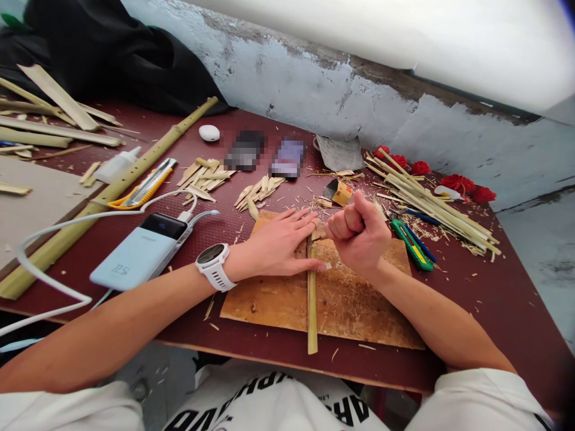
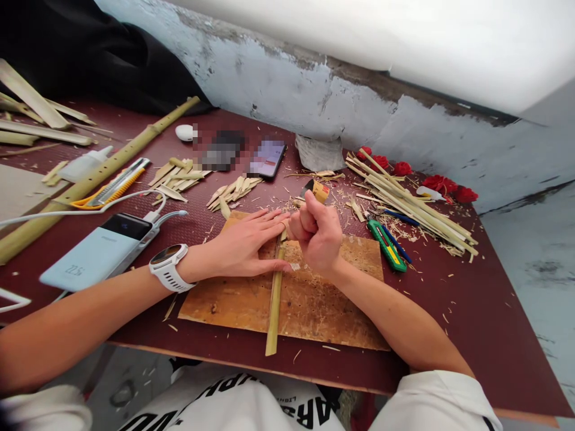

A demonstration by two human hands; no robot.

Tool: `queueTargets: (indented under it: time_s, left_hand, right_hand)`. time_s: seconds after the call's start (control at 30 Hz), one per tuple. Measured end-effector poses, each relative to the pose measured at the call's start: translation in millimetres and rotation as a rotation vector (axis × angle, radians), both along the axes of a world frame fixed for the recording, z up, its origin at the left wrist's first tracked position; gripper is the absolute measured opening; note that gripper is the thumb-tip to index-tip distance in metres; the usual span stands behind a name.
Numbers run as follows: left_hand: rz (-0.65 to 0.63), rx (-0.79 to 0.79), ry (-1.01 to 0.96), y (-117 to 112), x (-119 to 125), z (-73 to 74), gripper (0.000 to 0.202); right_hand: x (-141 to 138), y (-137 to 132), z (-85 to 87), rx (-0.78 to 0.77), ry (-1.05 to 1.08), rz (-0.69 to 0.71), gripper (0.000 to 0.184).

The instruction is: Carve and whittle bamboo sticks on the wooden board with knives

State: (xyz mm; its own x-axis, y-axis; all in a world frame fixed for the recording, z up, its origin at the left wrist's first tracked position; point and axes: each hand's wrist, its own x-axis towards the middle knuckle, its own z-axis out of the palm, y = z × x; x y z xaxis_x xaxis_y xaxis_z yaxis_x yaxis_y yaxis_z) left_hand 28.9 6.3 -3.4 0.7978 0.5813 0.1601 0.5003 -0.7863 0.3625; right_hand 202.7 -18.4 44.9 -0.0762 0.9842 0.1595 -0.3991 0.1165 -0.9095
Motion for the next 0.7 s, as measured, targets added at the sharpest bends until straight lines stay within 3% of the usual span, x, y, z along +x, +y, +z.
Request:
queueTargets:
  time_s: [0.23, 0.33, 0.5, 0.6, 0.7]
  left_hand:
    - [-0.011, -0.067, -0.024, 1.7, -1.6, -2.1, 0.097]
    - [-0.002, -0.180, -0.241, 0.1, -1.7, 5.2, 0.086]
    - [0.065, -0.404, -0.906, -3.0, 18.9, 47.5, 0.040]
    - [0.030, -0.431, -0.945, 2.1, 45.4, 75.1, 0.037]
    - [-0.118, -0.531, -0.875, 10.3, 71.9, 88.6, 0.034]
  right_hand:
    - [-1.4, -2.2, -1.9, 0.026, -0.021, 0.036, 0.071]
    - [1.8, -2.0, -4.7, 0.020, 0.010, 0.036, 0.067]
    - [4.6, -1.8, -9.8, 0.016, -0.010, 0.006, 0.064]
    - [4.5, -1.8, -13.8, 0.047, -0.026, -0.060, 0.060]
    - [6.5, -1.0, -20.4, 0.033, -0.081, -0.152, 0.057]
